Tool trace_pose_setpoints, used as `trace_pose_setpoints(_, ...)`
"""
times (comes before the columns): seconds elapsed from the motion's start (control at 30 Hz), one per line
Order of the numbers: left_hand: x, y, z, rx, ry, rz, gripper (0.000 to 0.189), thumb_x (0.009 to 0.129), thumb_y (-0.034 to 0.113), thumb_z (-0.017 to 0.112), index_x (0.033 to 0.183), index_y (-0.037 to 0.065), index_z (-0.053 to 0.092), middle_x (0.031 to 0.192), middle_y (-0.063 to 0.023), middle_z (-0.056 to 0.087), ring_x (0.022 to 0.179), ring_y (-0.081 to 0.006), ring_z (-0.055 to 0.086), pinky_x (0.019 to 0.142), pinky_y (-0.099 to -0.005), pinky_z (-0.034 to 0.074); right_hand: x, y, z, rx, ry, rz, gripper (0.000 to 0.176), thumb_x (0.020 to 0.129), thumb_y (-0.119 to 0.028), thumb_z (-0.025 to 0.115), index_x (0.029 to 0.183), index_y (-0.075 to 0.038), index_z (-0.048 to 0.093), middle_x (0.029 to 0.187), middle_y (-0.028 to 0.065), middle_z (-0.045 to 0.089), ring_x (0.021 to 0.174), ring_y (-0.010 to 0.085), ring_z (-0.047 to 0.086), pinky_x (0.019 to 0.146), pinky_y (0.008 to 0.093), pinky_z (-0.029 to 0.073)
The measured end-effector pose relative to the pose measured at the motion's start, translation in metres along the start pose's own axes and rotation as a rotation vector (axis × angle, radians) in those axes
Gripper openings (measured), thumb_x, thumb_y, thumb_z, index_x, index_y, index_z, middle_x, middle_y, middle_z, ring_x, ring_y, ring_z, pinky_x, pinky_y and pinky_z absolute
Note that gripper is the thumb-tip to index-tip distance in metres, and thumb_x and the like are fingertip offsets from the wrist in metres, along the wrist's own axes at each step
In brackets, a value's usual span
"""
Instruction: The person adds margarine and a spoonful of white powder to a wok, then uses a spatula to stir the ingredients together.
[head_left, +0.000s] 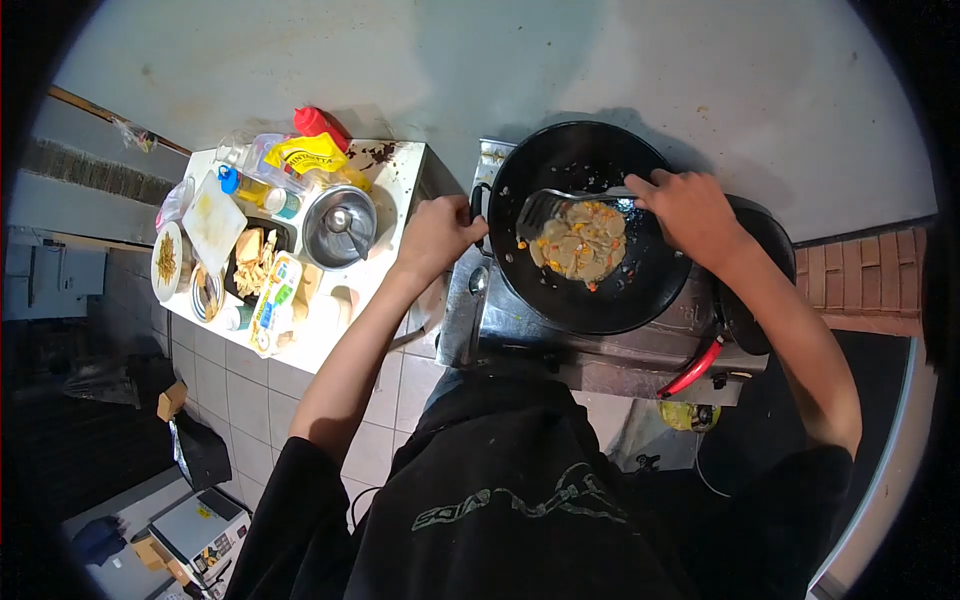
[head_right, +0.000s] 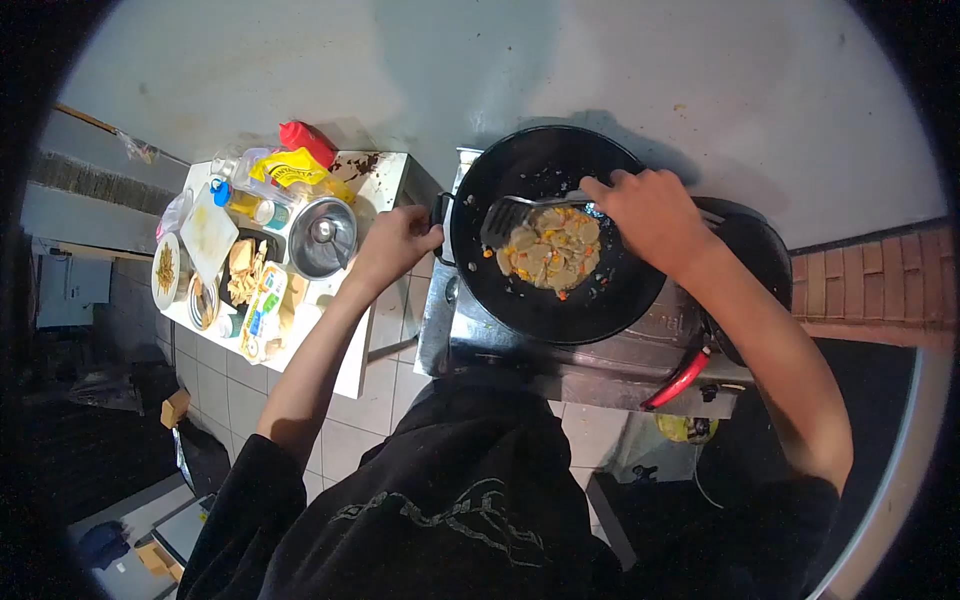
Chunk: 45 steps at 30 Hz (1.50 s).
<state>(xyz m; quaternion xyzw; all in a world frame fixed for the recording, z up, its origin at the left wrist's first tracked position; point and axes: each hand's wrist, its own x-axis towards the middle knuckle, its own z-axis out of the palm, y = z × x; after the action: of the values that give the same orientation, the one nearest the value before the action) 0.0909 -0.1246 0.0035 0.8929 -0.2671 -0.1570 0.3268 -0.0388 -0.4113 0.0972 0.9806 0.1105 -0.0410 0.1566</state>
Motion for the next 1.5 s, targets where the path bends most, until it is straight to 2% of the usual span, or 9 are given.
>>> trace_pose_setpoints(0.27, -0.003, 0.004, 0.000, 0.010, 0.009, -0.025, 0.034, 0.075, 0.030, 0.067, 0.076, -0.003, 0.065, 0.067, -0.0201, 0.064, 0.070, -0.0365, 0.066, 0.069, -0.0415, 0.052, 0.017, 0.018, 0.013, -0.024, 0.171, 0.133, 0.032, 0.080, -0.006, 0.062, 0.112, -0.011, 0.060, 0.082, 0.0126, 0.065, 0.077, 0.0303, 0.067, 0.066, 0.0424, 0.051)
trace_pose_setpoints(0.33, -0.002, 0.003, -0.001, 0.002, -0.015, -0.004, 0.033, 0.080, 0.026, 0.066, 0.081, -0.006, 0.061, 0.065, -0.0183, 0.058, 0.061, -0.0315, 0.059, 0.061, -0.0387, 0.046, 0.007, 0.011, 0.009, 0.170, 0.055, -0.017, 0.022, 0.092, -0.015, 0.055, 0.113, -0.011, 0.059, 0.080, 0.0147, 0.063, 0.073, 0.0357, 0.064, 0.064, 0.0455, 0.049)
trace_pose_setpoints(0.5, -0.003, 0.003, 0.000, 0.038, -0.002, -0.025, 0.034, 0.076, 0.031, 0.066, 0.074, -0.002, 0.065, 0.069, -0.0194, 0.065, 0.071, -0.0361, 0.066, 0.069, -0.0415, 0.052, -0.004, 0.012, -0.028, -0.080, -0.039, 0.303, 0.026, 0.081, -0.009, 0.062, 0.107, -0.011, 0.061, 0.086, 0.0127, 0.067, 0.084, 0.0307, 0.067, 0.069, 0.0454, 0.051)
trace_pose_setpoints(0.63, 0.000, 0.002, 0.000, 0.093, -0.013, 0.018, 0.034, 0.076, 0.032, 0.066, 0.073, -0.002, 0.065, 0.067, -0.0196, 0.064, 0.070, -0.0365, 0.066, 0.069, -0.0422, 0.052, 0.002, 0.014, 0.007, -0.094, 0.030, 0.340, 0.024, 0.080, -0.008, 0.063, 0.104, -0.010, 0.063, 0.087, 0.0143, 0.067, 0.086, 0.0314, 0.067, 0.071, 0.0447, 0.053)
trace_pose_setpoints(0.73, -0.001, 0.002, -0.002, 0.052, -0.025, 0.022, 0.034, 0.076, 0.032, 0.067, 0.074, -0.002, 0.065, 0.068, -0.0197, 0.064, 0.070, -0.0365, 0.066, 0.069, -0.0426, 0.052, -0.011, -0.007, 0.001, 0.153, -0.002, 0.145, 0.013, 0.084, -0.010, 0.060, 0.095, -0.008, 0.065, 0.076, 0.0163, 0.066, 0.075, 0.0354, 0.066, 0.066, 0.0453, 0.052)
trace_pose_setpoints(1.0, 0.001, -0.002, -0.001, 0.029, -0.054, 0.047, 0.035, 0.077, 0.033, 0.067, 0.073, -0.002, 0.064, 0.068, -0.0203, 0.064, 0.070, -0.0374, 0.065, 0.069, -0.0436, 0.051, -0.004, 0.014, -0.052, -0.028, -0.339, 0.527, 0.020, 0.074, -0.006, 0.068, 0.093, -0.005, 0.071, 0.099, 0.0177, 0.068, 0.095, 0.0335, 0.067, 0.081, 0.0413, 0.055)
trace_pose_setpoints(1.17, 0.004, -0.005, -0.004, 0.030, -0.095, 0.045, 0.037, 0.078, 0.034, 0.066, 0.073, -0.002, 0.064, 0.069, -0.0197, 0.064, 0.072, -0.0377, 0.065, 0.069, -0.0443, 0.051, -0.004, 0.004, 0.004, 0.366, -0.461, 0.572, 0.020, 0.079, -0.009, 0.064, 0.097, -0.002, 0.071, 0.098, 0.0206, 0.068, 0.095, 0.0381, 0.066, 0.081, 0.0459, 0.054)
trace_pose_setpoints(1.3, 0.004, -0.007, -0.006, 0.012, -0.108, 0.044, 0.037, 0.078, 0.036, 0.066, 0.073, -0.001, 0.065, 0.069, -0.0195, 0.065, 0.073, -0.0377, 0.065, 0.069, -0.0442, 0.052, -0.044, -0.047, 0.005, 0.540, -0.051, 0.492, 0.016, 0.087, -0.014, 0.059, 0.092, 0.000, 0.065, 0.080, 0.0232, 0.066, 0.080, 0.0430, 0.065, 0.074, 0.0509, 0.052)
trace_pose_setpoints(1.5, 0.006, -0.011, -0.005, 0.014, -0.166, 0.046, 0.038, 0.078, 0.037, 0.066, 0.074, -0.001, 0.065, 0.071, -0.0199, 0.065, 0.075, -0.0377, 0.066, 0.071, -0.0448, 0.052, -0.063, -0.120, -0.054, 0.325, -0.045, 0.620, 0.017, 0.091, -0.014, 0.056, 0.102, -0.001, 0.059, 0.073, 0.0219, 0.064, 0.068, 0.0389, 0.066, 0.060, 0.0460, 0.054)
